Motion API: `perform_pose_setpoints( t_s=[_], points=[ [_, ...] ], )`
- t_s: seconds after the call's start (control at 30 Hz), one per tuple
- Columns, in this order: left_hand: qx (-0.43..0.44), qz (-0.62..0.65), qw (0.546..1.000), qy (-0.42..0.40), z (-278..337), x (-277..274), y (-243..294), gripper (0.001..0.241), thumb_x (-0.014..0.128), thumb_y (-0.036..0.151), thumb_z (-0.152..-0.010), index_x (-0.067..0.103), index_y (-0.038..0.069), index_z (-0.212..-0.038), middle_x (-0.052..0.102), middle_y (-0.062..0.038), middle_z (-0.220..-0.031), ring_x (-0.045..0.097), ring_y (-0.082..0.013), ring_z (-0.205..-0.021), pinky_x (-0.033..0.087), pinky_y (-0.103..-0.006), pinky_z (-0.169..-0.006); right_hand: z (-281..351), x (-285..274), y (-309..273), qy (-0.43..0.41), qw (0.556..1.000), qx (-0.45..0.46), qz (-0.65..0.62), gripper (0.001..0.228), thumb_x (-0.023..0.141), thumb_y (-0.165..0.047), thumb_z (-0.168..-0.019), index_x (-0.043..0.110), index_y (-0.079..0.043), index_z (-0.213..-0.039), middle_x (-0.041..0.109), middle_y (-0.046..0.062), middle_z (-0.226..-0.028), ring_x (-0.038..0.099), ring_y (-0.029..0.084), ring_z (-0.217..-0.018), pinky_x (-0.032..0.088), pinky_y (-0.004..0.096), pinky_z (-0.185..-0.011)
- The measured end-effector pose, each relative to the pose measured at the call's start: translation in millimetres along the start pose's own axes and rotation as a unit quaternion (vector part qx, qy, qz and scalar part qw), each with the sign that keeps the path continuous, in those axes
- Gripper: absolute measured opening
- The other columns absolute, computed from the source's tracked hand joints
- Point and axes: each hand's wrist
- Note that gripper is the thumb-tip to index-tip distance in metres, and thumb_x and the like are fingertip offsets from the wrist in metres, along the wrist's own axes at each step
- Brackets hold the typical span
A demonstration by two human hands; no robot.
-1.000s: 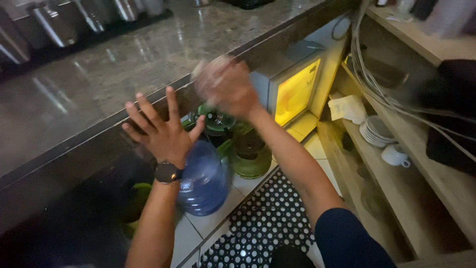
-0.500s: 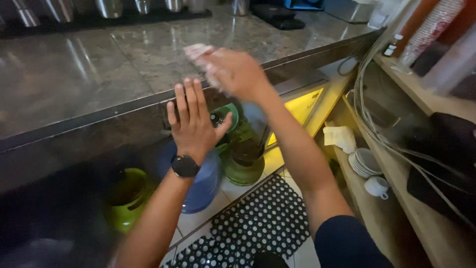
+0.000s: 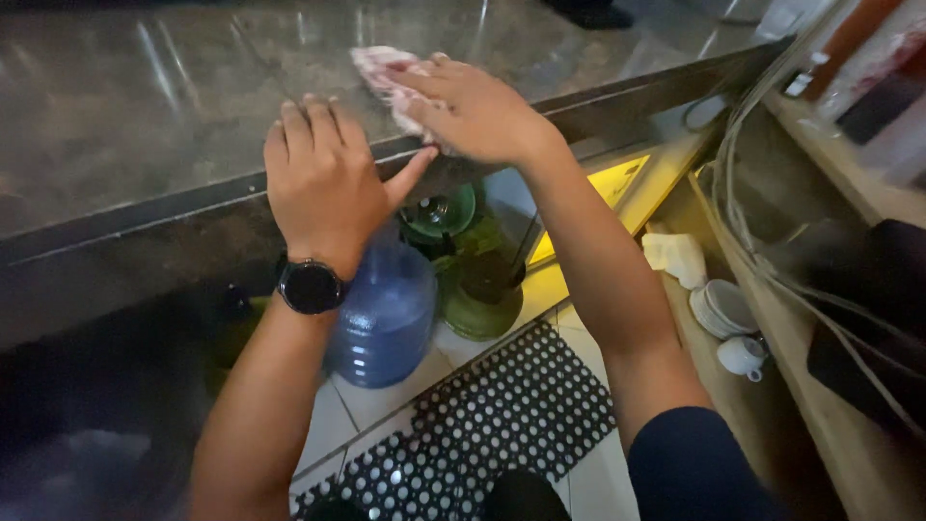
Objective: Wiping down a coffee shop counter and organizing equipment.
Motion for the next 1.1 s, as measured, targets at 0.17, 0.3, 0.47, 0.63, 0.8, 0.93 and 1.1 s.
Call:
perform_pose_setpoints(
  t_s=[0.17,0.3,0.47,0.63,0.8,0.93,1.1],
  points=[
    [0.027,0.002,0.999,0.018,-3.0,0.2,-4.6,0.089,0.057,0.087,-0.110,0.071,0.000,-0.121,0.072,-0.014,-0.117,0.067,-0.0285,-0.109,0.052,-0.0348,-0.093,-5.4,-25.1,11.6,0.023,0.988,-0.129,-0.083,0.065,0.030,-0.050,-0.111,0.064,-0.003,-0.141,0.075,0.020,-0.107,0.070,0.029,-0.072,0.053,0.043,-0.061],
    [0.041,0.006,0.999,-0.004,-4.3,-5.1,-11.3,0.084,0.059,0.083,-0.112,0.073,0.001,-0.125,0.072,-0.014,-0.121,0.067,-0.0285,-0.112,0.053,-0.0358,-0.097,-27.1,11.3,134.8,0.032,0.993,0.116,0.008,0.060,0.047,-0.061,-0.103,0.067,-0.014,-0.136,0.067,0.016,-0.134,0.066,0.048,-0.104,0.052,0.054,-0.085],
    [0.025,0.018,0.994,-0.100,-24.6,-10.8,-9.5,0.082,0.054,0.079,-0.102,0.075,0.002,-0.122,0.073,-0.016,-0.123,0.070,-0.0287,-0.112,0.056,-0.0345,-0.095,-39.6,25.1,131.8,-0.036,0.952,0.291,0.091,0.086,0.009,-0.065,-0.101,0.038,-0.008,-0.158,0.040,0.034,-0.154,0.045,0.053,-0.136,0.026,0.065,-0.114],
    [-0.041,0.073,0.989,-0.125,-11.8,10.6,-0.9,0.102,0.010,0.079,-0.099,0.064,0.002,-0.137,0.070,-0.015,-0.129,0.068,-0.0269,-0.117,0.052,-0.0359,-0.095,-32.5,-17.7,-61.1,-0.013,0.996,-0.047,-0.074,0.053,0.039,-0.043,-0.103,0.054,-0.020,-0.149,0.060,0.017,-0.131,0.047,0.043,-0.115,0.040,0.057,-0.098],
    [-0.032,0.179,0.951,-0.249,-30.1,-14.6,-13.5,0.098,0.017,0.078,-0.100,0.054,-0.001,-0.145,0.060,-0.021,-0.140,0.061,-0.0367,-0.124,0.049,-0.0447,-0.094,-26.0,-37.2,-63.1,-0.191,0.977,0.059,-0.074,0.068,0.042,-0.061,-0.100,0.028,-0.042,-0.164,0.041,0.022,-0.163,0.019,0.054,-0.153,0.017,0.066,-0.123],
    [-0.018,0.248,0.865,-0.437,-52.1,-18.2,-48.1,0.074,0.049,0.070,-0.097,0.054,0.017,-0.148,0.057,-0.018,-0.140,0.055,-0.0402,-0.128,0.045,-0.0500,-0.097,-12.0,-43.8,-28.8,-0.260,0.927,0.269,-0.036,0.070,0.041,-0.055,-0.102,0.023,-0.035,-0.167,0.020,0.023,-0.171,0.013,0.052,-0.156,0.009,0.069,-0.123],
    [-0.037,0.262,0.825,-0.500,-82.9,-18.2,-76.4,0.072,0.041,0.078,-0.096,0.048,0.035,-0.153,0.048,-0.023,-0.153,0.038,-0.0465,-0.146,0.029,-0.0632,-0.114,-8.2,-36.0,1.3,-0.288,0.856,0.429,-0.021,0.074,0.027,-0.069,-0.102,0.002,-0.045,-0.167,0.004,0.012,-0.175,-0.004,0.044,-0.159,-0.006,0.070,-0.122]
  ],
)
Point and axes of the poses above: each hand's wrist, its own z-axis away from the middle knuckle, its own x-axis out of the palm, y = z × x
